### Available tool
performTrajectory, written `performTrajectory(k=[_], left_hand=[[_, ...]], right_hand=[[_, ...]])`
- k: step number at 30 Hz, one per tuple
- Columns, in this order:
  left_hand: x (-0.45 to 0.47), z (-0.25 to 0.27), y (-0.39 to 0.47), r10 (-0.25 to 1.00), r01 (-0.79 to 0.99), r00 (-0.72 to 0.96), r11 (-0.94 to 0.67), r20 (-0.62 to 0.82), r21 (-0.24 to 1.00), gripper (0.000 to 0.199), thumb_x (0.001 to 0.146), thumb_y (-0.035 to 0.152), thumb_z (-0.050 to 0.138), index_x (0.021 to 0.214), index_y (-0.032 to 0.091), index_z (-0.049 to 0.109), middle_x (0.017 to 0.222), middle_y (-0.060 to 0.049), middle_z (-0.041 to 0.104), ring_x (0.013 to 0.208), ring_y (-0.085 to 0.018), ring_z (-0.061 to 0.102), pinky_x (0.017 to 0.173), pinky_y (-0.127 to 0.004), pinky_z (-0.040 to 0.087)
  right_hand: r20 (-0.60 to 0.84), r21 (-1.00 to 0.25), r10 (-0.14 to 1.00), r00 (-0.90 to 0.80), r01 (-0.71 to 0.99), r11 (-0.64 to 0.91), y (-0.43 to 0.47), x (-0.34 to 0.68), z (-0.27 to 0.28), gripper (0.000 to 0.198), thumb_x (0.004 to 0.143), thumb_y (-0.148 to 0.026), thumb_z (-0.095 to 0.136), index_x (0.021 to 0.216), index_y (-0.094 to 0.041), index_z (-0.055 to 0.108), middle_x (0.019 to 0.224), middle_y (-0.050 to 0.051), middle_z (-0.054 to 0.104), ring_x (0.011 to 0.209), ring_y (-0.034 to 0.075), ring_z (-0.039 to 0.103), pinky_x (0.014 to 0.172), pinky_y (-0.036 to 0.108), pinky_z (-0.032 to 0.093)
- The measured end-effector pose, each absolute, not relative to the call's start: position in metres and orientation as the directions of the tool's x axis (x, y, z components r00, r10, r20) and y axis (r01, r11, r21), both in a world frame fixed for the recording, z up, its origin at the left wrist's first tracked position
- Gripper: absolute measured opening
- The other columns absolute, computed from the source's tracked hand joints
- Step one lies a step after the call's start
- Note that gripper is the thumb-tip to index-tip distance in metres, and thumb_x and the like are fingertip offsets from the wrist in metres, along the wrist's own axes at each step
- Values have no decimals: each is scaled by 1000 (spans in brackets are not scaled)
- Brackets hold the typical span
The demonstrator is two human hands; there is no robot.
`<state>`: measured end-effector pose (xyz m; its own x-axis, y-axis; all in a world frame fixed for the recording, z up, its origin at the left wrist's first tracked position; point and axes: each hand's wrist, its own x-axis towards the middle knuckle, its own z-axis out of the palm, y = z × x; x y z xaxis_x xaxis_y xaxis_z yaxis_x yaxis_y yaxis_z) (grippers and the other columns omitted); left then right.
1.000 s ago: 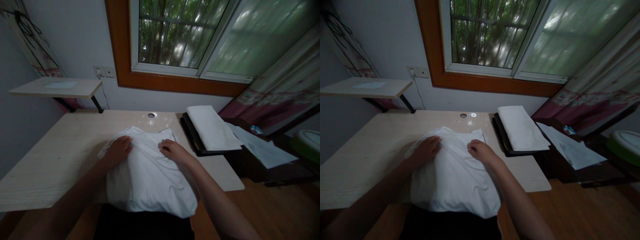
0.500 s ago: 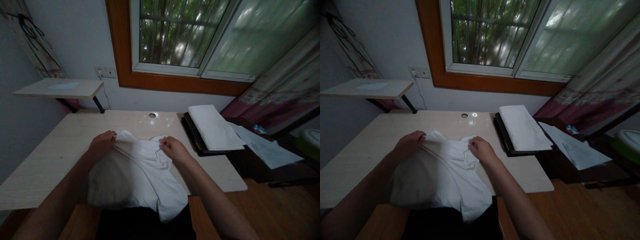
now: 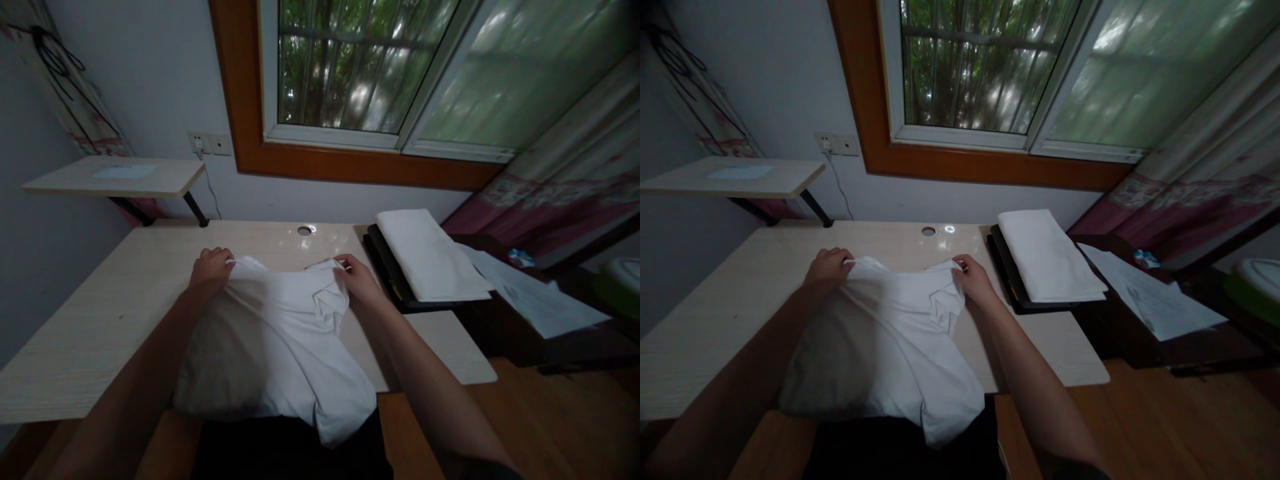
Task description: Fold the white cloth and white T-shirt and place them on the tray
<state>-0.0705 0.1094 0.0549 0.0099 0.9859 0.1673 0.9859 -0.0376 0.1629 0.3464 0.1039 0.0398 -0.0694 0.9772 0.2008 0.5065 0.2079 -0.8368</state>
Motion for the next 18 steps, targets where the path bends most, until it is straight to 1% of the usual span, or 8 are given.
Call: performTrajectory(k=[3,5,8,10,12,14,16,18], left_hand=[[-71,57,115,950,966,-71,-11,305,259,20,93,31,54,103,20,68,109,-10,67,106,-27,58,101,-40,45],[-66,60,117,915,944,-157,29,371,328,19,94,31,53,104,20,67,108,-10,65,104,-26,60,98,-38,47],[-53,64,116,872,919,-267,103,410,381,21,97,34,51,108,24,66,114,-8,61,101,-25,62,88,-36,49],[-43,65,115,869,923,-288,139,402,360,24,99,33,48,112,25,66,120,-9,59,98,-25,64,84,-36,49],[-35,66,114,880,938,-264,140,394,316,28,98,27,46,117,24,66,126,-11,57,97,-26,64,82,-37,49],[-27,65,114,890,957,-212,105,405,269,32,95,19,46,120,23,66,131,-12,56,100,-27,63,84,-38,50],[-18,63,113,891,974,-121,22,439,224,35,92,16,47,120,21,67,133,-12,56,108,-29,60,89,-39,50],[-8,58,110,891,978,0,-94,455,184,32,91,15,48,115,19,69,127,-13,60,112,-30,58,95,-40,49]], right_hand=[[346,-847,935,81,455,274,118,355,51,33,84,-41,63,108,-19,68,93,3,65,79,18,59,75,28,48],[434,-812,889,145,490,317,126,358,58,31,87,-40,61,108,-19,68,98,5,66,85,19,60,79,30,48],[553,-707,817,165,612,355,137,359,68,26,91,-33,55,107,-17,68,103,9,66,94,22,60,88,33,49],[606,-611,786,125,706,359,142,356,71,25,92,-26,51,107,-16,69,105,11,65,100,24,59,94,36,48],[607,-519,792,69,789,329,146,352,72,29,92,-18,48,112,-14,69,110,14,64,106,27,58,99,38,46],[564,-444,826,24,851,278,148,346,72,37,90,-11,46,119,-12,69,117,16,63,110,29,56,102,40,45],[510,-383,860,-21,889,249,148,336,71,44,88,-6,45,125,-13,68,121,17,62,112,30,54,103,41,44],[457,-339,884,-96,900,273,143,322,68,44,89,-6,46,125,-14,69,122,16,62,113,30,54,103,40,44]])
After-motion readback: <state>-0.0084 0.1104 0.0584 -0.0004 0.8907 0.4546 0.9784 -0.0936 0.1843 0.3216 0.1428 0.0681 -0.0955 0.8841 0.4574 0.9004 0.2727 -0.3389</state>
